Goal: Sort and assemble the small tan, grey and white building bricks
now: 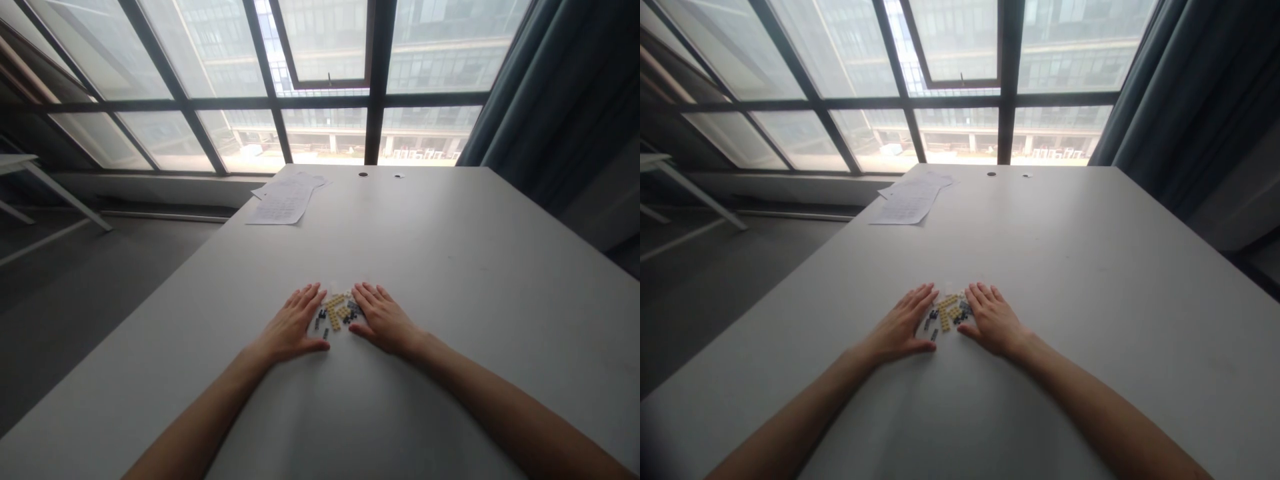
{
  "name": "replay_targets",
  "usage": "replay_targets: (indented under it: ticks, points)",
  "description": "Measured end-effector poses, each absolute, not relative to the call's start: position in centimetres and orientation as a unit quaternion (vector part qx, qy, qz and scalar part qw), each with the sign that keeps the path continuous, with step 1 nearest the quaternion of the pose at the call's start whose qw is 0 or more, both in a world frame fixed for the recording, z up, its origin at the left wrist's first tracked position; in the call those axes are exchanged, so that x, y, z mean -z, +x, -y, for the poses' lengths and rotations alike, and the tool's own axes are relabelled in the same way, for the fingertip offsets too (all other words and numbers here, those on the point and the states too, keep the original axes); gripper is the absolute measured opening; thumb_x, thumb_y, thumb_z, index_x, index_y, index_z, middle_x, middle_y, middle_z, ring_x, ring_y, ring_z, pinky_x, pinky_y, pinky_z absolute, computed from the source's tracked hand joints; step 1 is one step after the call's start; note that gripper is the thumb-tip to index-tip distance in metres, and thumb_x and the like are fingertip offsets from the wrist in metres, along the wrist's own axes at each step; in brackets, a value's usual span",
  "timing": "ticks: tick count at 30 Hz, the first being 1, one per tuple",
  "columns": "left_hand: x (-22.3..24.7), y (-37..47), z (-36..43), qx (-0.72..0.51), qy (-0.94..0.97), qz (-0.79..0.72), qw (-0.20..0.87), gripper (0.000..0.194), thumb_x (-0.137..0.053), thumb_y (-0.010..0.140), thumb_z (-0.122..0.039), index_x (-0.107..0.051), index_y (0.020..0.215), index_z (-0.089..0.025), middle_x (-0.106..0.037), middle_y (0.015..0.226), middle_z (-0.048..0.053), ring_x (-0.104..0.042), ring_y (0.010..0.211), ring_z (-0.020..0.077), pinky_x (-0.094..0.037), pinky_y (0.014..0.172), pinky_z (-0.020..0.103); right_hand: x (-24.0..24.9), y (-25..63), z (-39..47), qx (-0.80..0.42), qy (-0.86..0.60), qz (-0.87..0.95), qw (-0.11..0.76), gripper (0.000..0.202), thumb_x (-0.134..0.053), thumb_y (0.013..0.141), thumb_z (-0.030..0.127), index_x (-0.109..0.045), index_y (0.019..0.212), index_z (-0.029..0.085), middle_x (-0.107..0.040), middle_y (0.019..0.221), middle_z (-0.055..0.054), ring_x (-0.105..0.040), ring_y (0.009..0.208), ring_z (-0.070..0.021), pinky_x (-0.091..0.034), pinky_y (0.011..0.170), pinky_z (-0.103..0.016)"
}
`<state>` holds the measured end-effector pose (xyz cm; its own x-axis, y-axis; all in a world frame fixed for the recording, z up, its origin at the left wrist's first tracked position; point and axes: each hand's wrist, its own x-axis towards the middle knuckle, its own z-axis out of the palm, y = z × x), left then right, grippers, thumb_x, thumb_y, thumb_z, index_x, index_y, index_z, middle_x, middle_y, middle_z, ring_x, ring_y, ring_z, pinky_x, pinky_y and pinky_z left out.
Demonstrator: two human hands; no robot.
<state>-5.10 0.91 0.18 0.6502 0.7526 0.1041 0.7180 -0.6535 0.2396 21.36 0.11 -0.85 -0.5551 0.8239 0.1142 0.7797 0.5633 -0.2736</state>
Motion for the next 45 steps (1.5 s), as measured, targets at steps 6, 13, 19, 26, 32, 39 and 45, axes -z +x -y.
replay_targets:
  ticks: [6,13,19,26,32,39,45]
  points:
    - [0.0,-3.1,-1.5,-0.092,0.904,-0.413,0.064,0.103,-0.054,0.073,-0.073,-0.013,0.149,-0.017,-0.019,0.154,0.017,-0.016,0.142,0.0324,-0.019,0.114,0.052,0.3,19.4,-1.6,-0.092,-0.427,0.893,0.109,0.059,-0.032,0.097,0.045,-0.026,0.147,0.016,-0.029,0.152,-0.010,-0.022,0.141,-0.0277,-0.016,0.114,-0.052]
    - [0.2,-5.9,-2.1,-0.089,0.864,-0.495,0.011,0.086,-0.050,0.079,-0.069,-0.031,0.144,-0.015,-0.033,0.149,0.017,-0.025,0.139,0.0344,-0.024,0.111,0.052,0.3,14.7,-3.9,-0.103,-0.383,0.909,0.127,0.053,-0.030,0.098,0.037,-0.029,0.146,0.017,-0.033,0.151,-0.008,-0.025,0.140,-0.0282,-0.019,0.113,-0.051]
    - [0.8,-9.0,-2.4,-0.106,0.826,-0.553,-0.017,0.085,-0.047,0.082,-0.066,-0.030,0.143,-0.008,-0.035,0.147,0.020,-0.028,0.138,0.0337,-0.026,0.111,0.051,-0.2,12.8,-4.2,-0.124,-0.394,0.895,0.167,0.055,-0.030,0.098,0.039,-0.029,0.145,0.011,-0.033,0.150,-0.014,-0.026,0.140,-0.0237,-0.021,0.114,-0.043]
    - [0.7,-10.0,-2.5,-0.090,0.862,-0.498,0.016,0.089,-0.045,0.083,-0.066,-0.018,0.148,-0.011,-0.024,0.153,0.018,-0.020,0.141,0.0308,-0.022,0.114,0.048,0.3,15.9,-0.8,-0.123,-0.438,0.884,0.106,0.097,-0.039,0.083,0.071,-0.020,0.146,-0.001,-0.017,0.152,-0.025,-0.010,0.143,-0.0351,-0.014,0.115,-0.049]
    - [0.6,-9.4,-2.8,-0.080,0.878,-0.471,0.023,0.090,-0.047,0.081,-0.068,-0.019,0.148,-0.014,-0.023,0.153,0.016,-0.021,0.142,0.0296,-0.021,0.115,0.047,0.3,13.2,-2.4,-0.112,-0.432,0.889,0.105,0.081,-0.032,0.091,0.059,-0.021,0.146,-0.001,-0.020,0.152,-0.023,-0.014,0.143,-0.0323,-0.011,0.115,-0.049]
    - [1.0,-9.3,-3.5,-0.101,0.844,-0.526,-0.006,0.092,-0.051,0.079,-0.067,-0.024,0.145,-0.009,-0.030,0.150,0.020,-0.024,0.140,0.0330,-0.023,0.113,0.050,0.0,10.2,-5.7,-0.127,-0.396,0.899,0.136,0.074,-0.036,0.093,0.053,-0.025,0.145,0.002,-0.025,0.152,-0.020,-0.018,0.142,-0.0300,-0.013,0.115,-0.048]
    - [1.1,-9.4,-4.4,-0.116,0.826,-0.552,-0.010,0.095,-0.052,0.076,-0.070,-0.029,0.143,-0.007,-0.030,0.149,0.021,-0.024,0.139,0.0353,-0.025,0.113,0.049,0.0,13.0,-4.6,-0.149,-0.439,0.867,0.181,0.057,-0.036,0.095,0.036,-0.032,0.143,0.006,-0.031,0.150,-0.017,-0.027,0.140,-0.0256,-0.021,0.114,-0.042]
